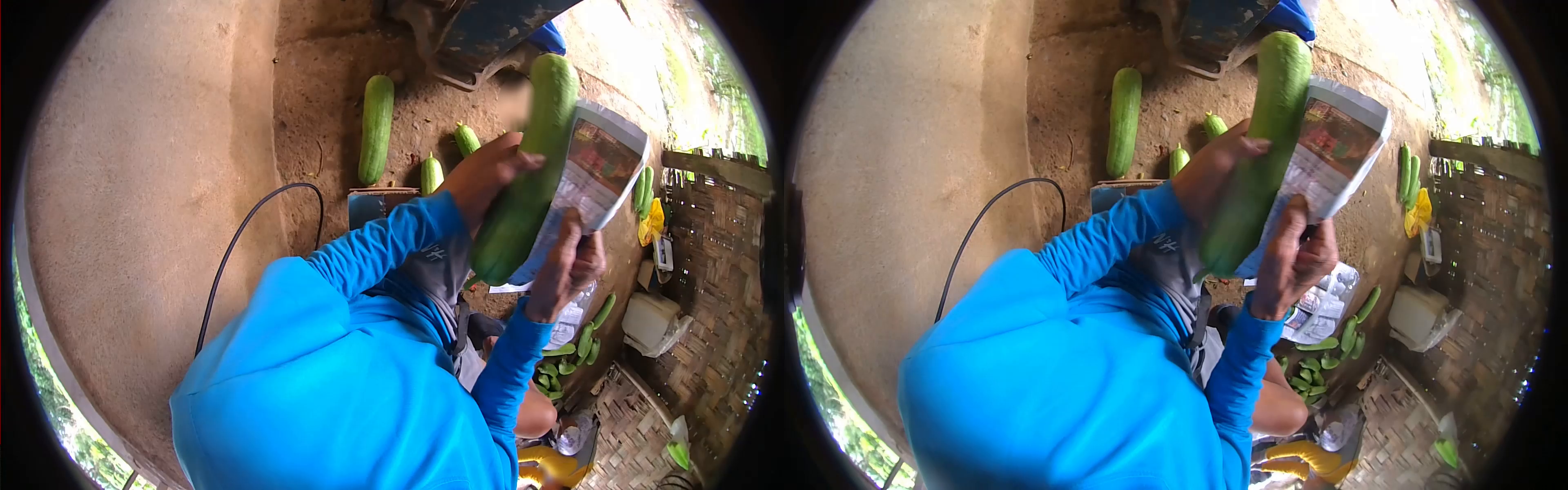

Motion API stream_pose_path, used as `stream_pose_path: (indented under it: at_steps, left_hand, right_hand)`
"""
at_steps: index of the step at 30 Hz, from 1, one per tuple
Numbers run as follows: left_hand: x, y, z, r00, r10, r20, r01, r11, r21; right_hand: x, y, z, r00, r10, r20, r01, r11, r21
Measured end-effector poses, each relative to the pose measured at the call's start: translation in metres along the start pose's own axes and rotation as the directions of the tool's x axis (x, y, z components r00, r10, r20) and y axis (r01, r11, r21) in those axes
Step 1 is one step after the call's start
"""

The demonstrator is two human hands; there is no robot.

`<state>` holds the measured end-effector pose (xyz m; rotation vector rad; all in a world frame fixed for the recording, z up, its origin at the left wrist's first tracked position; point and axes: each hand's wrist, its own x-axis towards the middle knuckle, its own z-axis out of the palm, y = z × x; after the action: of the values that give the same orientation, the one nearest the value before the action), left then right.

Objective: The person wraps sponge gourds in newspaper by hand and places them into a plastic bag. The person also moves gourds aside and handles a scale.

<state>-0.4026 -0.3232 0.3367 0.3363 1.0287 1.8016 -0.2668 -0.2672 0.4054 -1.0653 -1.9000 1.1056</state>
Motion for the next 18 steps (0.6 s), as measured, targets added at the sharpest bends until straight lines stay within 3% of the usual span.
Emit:
stream_pose_path:
  at_steps: [1,3,5,6,7,8,9,10,11,13,14,15,16,17,18]
  left_hand:
    - [0.004,-0.005,-0.005,0.987,-0.144,0.069,0.159,0.857,-0.489]
    - [0.002,-0.003,-0.027,0.981,-0.134,0.139,0.191,0.796,-0.575]
    - [-0.006,0.005,-0.055,0.955,-0.146,0.260,0.289,0.663,-0.690]
    - [-0.009,0.010,-0.064,0.951,-0.136,0.279,0.288,0.723,-0.628]
    - [-0.012,0.012,-0.079,0.887,0.052,0.459,0.384,0.471,-0.794]
    - [-0.014,0.016,-0.092,0.981,-0.028,0.191,0.145,0.759,-0.635]
    - [-0.016,0.024,-0.104,0.995,0.002,-0.097,-0.033,0.946,-0.322]
    - [-0.017,0.025,-0.134,0.992,-0.099,0.073,0.121,0.896,-0.427]
    - [-0.016,0.022,-0.171,0.952,-0.176,0.250,0.282,0.819,-0.499]
    - [-0.021,0.022,-0.214,0.972,-0.215,-0.091,0.170,0.918,-0.357]
    - [-0.015,0.007,-0.256,0.955,-0.177,-0.237,0.111,0.957,-0.269]
    - [-0.012,-0.012,-0.297,0.920,-0.125,-0.372,0.065,0.983,-0.170]
    - [-0.018,-0.021,-0.320,0.862,-0.156,-0.482,0.134,0.988,-0.081]
    - [-0.023,-0.027,-0.336,0.792,-0.171,-0.586,0.212,0.977,0.001]
    - [-0.026,-0.033,-0.346,0.793,-0.174,-0.584,0.217,0.976,0.004]
  right_hand:
    - [0.005,-0.005,0.000,1.000,-0.007,-0.003,0.007,0.988,0.156]
    - [0.015,-0.013,-0.004,0.992,0.099,-0.073,-0.071,0.946,0.317]
    - [0.027,-0.017,-0.021,0.986,0.150,-0.069,-0.125,0.951,0.283]
    - [0.032,-0.012,-0.029,0.985,0.155,-0.072,-0.129,0.951,0.280]
    - [0.037,-0.006,-0.038,0.982,0.164,-0.090,-0.142,0.967,0.213]
    - [0.041,0.001,-0.047,0.979,0.172,-0.108,-0.156,0.977,0.145]
    - [0.041,0.008,-0.058,0.977,0.180,-0.115,-0.163,0.976,0.143]
    - [0.040,0.016,-0.069,0.991,-0.134,-0.030,0.122,0.957,-0.262]
    - [0.039,0.027,-0.078,0.910,-0.377,0.170,0.402,0.705,-0.584]
    - [0.032,0.069,-0.097,0.904,-0.393,0.171,0.415,0.704,-0.576]
    - [0.029,0.094,-0.106,0.991,-0.129,-0.018,0.121,0.963,-0.241]
    - [0.026,0.120,-0.115,0.976,0.200,-0.086,-0.182,0.967,0.176]
    - [0.025,0.145,-0.124,0.936,0.352,0.011,-0.337,0.887,0.316]
    - [0.020,0.127,-0.110,0.791,0.608,0.069,-0.537,0.634,0.556]
    - [0.016,0.177,-0.133,0.870,0.492,0.001,-0.480,0.849,0.221]
